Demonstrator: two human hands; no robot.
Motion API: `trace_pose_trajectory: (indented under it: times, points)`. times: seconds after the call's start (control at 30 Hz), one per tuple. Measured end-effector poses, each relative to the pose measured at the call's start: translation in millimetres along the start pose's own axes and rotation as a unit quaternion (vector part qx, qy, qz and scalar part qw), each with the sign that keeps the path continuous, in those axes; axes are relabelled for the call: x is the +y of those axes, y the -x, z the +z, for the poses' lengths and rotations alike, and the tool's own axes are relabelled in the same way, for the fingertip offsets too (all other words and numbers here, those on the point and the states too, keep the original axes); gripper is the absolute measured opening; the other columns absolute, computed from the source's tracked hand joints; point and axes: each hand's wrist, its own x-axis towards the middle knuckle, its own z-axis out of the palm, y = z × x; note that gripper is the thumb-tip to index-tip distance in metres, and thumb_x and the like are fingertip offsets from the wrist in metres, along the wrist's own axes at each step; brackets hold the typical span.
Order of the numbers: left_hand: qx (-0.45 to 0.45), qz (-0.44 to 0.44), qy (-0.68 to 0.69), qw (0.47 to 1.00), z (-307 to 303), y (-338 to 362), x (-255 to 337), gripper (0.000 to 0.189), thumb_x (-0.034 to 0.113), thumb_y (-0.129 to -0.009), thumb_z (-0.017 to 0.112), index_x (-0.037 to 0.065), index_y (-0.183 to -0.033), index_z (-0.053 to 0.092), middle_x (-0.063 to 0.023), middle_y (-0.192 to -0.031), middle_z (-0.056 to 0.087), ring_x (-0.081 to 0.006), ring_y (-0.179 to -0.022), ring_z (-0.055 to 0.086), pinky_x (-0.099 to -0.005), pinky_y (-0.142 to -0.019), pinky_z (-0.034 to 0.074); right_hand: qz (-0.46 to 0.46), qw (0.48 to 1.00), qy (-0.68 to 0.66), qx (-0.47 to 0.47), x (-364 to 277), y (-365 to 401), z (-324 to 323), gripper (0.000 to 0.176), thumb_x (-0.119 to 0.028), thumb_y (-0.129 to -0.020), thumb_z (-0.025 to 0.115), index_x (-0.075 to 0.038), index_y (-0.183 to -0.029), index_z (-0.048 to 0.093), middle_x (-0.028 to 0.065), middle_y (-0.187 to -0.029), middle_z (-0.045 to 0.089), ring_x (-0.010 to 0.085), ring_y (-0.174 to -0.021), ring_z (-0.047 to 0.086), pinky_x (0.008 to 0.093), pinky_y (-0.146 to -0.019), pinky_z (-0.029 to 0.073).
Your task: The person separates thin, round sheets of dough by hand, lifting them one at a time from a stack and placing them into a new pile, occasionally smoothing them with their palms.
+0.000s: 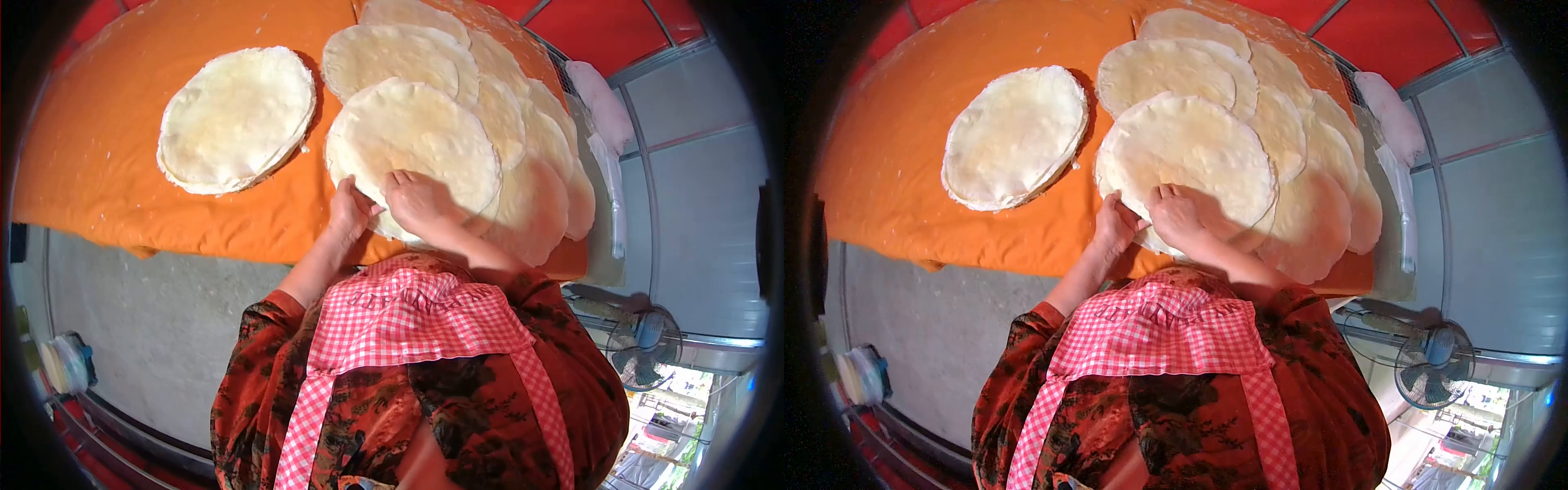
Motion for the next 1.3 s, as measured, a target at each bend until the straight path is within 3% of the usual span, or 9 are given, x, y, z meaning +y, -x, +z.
trace_pose_trajectory:
  times: [0.1,0.4,0.5,0.57,0.6,0.67,0.87,1.07,1.3]
  points:
    - [-0.009,-0.005,-0.018,1.000,-8.1,-7.2,-3.1,0.032,0.022,-0.092,0.044,0.008,-0.121,0.048,-0.0124,-0.114,0.060,-0.0257,-0.096,0.061,-0.0398,-0.070,0.053,0.018,0.997,-0.021,-0.071,3.3,-3.8,-7.8,0.039,-0.027,-0.086,0.057,0.007,-0.106,0.053,0.0241,-0.109,0.059,0.0372,-0.105,0.057,0.0418,-0.083,0.051]
    - [0.092,0.040,-0.120,0.988,22.7,7.3,1.0,0.031,0.004,-0.087,0.057,0.002,-0.117,0.049,-0.0121,-0.106,0.063,-0.0239,-0.089,0.063,-0.0394,-0.069,0.056,0.060,0.997,-0.036,0.022,4.9,5.0,0.8,0.038,-0.017,-0.085,0.054,0.004,-0.115,0.053,0.0257,-0.111,0.059,0.0366,-0.101,0.059,0.0435,-0.083,0.048]
    - [0.077,0.062,-0.117,0.988,19.2,1.4,-4.4,0.032,0.005,-0.087,0.059,0.001,-0.117,0.047,-0.0141,-0.106,0.062,-0.0255,-0.088,0.063,-0.0385,-0.069,0.056,0.162,0.974,-0.028,-0.156,-12.7,-25.1,-91.4,0.034,-0.008,-0.082,0.052,-0.001,-0.114,0.059,0.0244,-0.097,0.064,0.0363,-0.087,0.064,0.0461,-0.075,0.051]
    - [0.090,0.062,-0.122,0.986,15.9,-1.7,-6.3,0.035,0.006,-0.087,0.061,0.000,-0.119,0.045,-0.0148,-0.108,0.061,-0.0257,-0.089,0.063,-0.0394,-0.071,0.055,0.205,0.964,-0.080,-0.147,-18.9,-41.1,-145.1,0.031,-0.008,-0.084,0.049,-0.005,-0.111,0.064,0.0221,-0.083,0.066,0.0362,-0.074,0.066,0.0475,-0.068,0.051]
    - [0.089,0.070,-0.116,0.987,13.6,-3.6,-8.2,0.035,0.005,-0.087,0.060,0.001,-0.119,0.045,-0.0148,-0.107,0.061,-0.0258,-0.090,0.063,-0.0394,-0.071,0.055,0.121,0.991,-0.046,-0.023,19.4,-48.3,-104.8,0.033,-0.008,-0.087,0.044,-0.005,-0.115,0.062,0.0227,-0.077,0.065,0.0376,-0.071,0.065,0.0462,-0.065,0.051]
    - [0.085,0.085,-0.107,0.987,11.1,-7.0,-11.0,0.035,0.005,-0.087,0.060,0.001,-0.119,0.044,-0.0147,-0.107,0.061,-0.0258,-0.091,0.063,-0.0395,-0.071,0.055,0.073,0.997,0.021,-0.016,1.1,-43.5,-105.7,0.024,-0.008,-0.084,0.047,0.001,-0.102,0.061,0.0204,-0.075,0.064,0.0352,-0.065,0.064,0.0445,-0.062,0.051]
    - [0.086,0.033,-0.124,0.988,-1.4,-5.9,-5.8,0.032,0.011,-0.092,0.046,0.005,-0.123,0.042,-0.0126,-0.113,0.060,-0.0269,-0.091,0.063,-0.0373,-0.065,0.055,-0.009,0.994,0.106,-0.034,-4.0,-10.9,-1.8,0.029,-0.004,-0.079,0.049,0.008,-0.105,0.054,0.0210,-0.090,0.062,0.0330,-0.083,0.063,0.0398,-0.065,0.053]
    - [0.023,0.015,-0.041,0.999,2.3,-1.0,-2.2,0.028,0.018,-0.094,0.040,0.004,-0.117,0.045,-0.0150,-0.113,0.057,-0.0283,-0.098,0.060,-0.0408,-0.073,0.055,-0.015,0.996,0.070,-0.048,-3.9,-7.4,-8.3,0.032,-0.007,-0.079,0.051,0.009,-0.107,0.052,0.0235,-0.102,0.060,0.0353,-0.097,0.060,0.0389,-0.075,0.052]
    - [-0.035,0.026,-0.002,0.999,-5.5,-6.2,-0.7,0.053,0.044,-0.098,0.030,0.004,-0.132,0.039,-0.0155,-0.124,0.053,-0.0299,-0.112,0.053,-0.0441,-0.084,0.051,0.004,0.999,0.050,-0.016,-22.7,-8.6,-10.6,0.040,-0.025,-0.083,0.059,0.006,-0.108,0.052,0.0241,-0.107,0.060,0.0356,-0.100,0.060,0.0410,-0.080,0.050]
